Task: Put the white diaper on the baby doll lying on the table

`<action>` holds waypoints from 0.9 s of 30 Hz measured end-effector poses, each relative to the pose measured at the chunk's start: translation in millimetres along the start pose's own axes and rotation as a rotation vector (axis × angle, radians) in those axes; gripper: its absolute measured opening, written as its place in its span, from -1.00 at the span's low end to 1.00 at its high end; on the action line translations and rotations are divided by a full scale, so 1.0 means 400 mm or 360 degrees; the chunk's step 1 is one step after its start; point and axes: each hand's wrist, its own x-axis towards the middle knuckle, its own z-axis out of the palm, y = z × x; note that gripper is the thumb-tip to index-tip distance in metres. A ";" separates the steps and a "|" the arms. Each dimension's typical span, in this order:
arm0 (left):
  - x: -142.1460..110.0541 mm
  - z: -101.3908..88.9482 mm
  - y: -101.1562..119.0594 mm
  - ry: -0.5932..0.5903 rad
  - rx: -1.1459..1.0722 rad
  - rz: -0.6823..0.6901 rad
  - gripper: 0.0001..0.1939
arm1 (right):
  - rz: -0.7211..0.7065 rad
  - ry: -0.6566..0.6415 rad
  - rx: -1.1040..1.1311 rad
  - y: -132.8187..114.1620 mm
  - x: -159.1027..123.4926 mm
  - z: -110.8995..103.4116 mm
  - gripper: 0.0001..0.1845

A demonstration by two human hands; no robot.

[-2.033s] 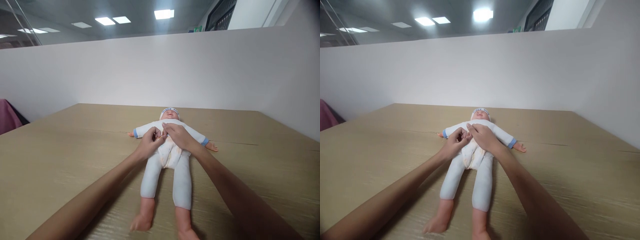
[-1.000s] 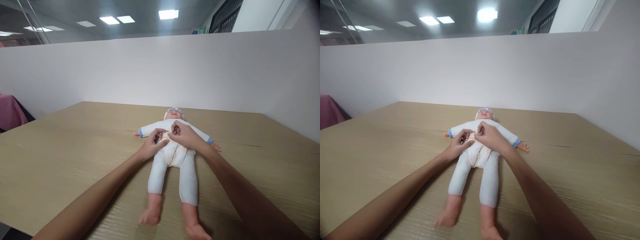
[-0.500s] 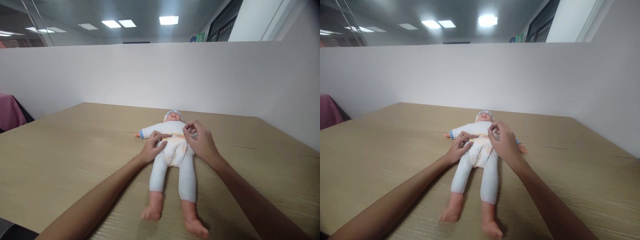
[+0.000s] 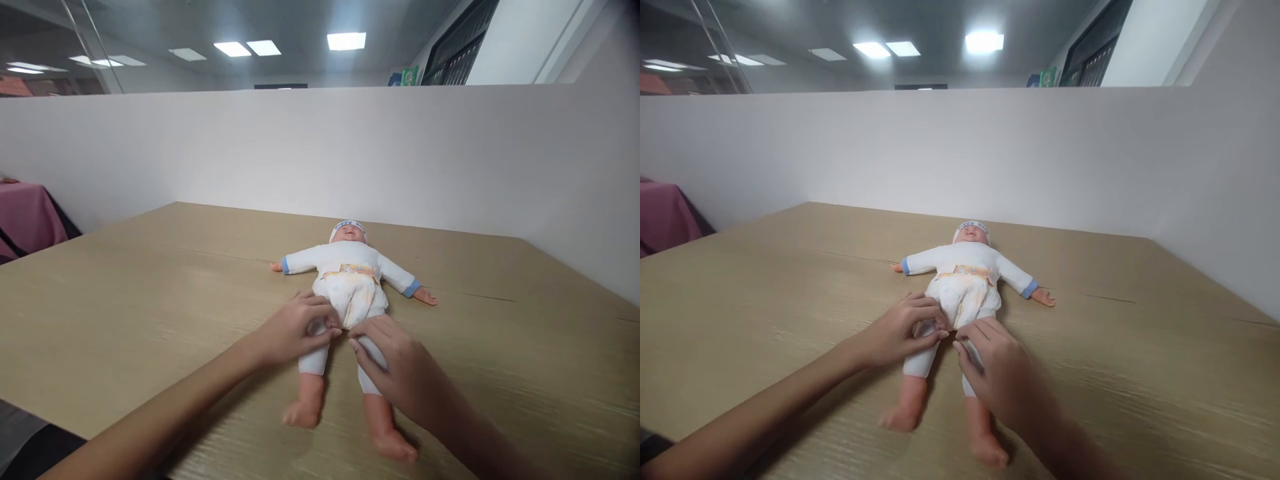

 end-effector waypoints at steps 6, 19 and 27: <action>-0.002 0.042 0.017 0.0053 0.0204 -0.0378 -0.72 | 0.0107 0.0163 -0.0202 -0.003 -0.023 0.029 -0.81; 0.023 0.095 -0.012 0.0188 0.0266 -0.0402 -0.72 | 0.0192 0.0155 -0.0516 0.008 -0.012 0.055 -0.77; 0.011 0.097 -0.025 0.0308 0.0058 -0.0225 -0.88 | 0.0183 0.0205 -0.0366 0.015 -0.006 0.054 -0.78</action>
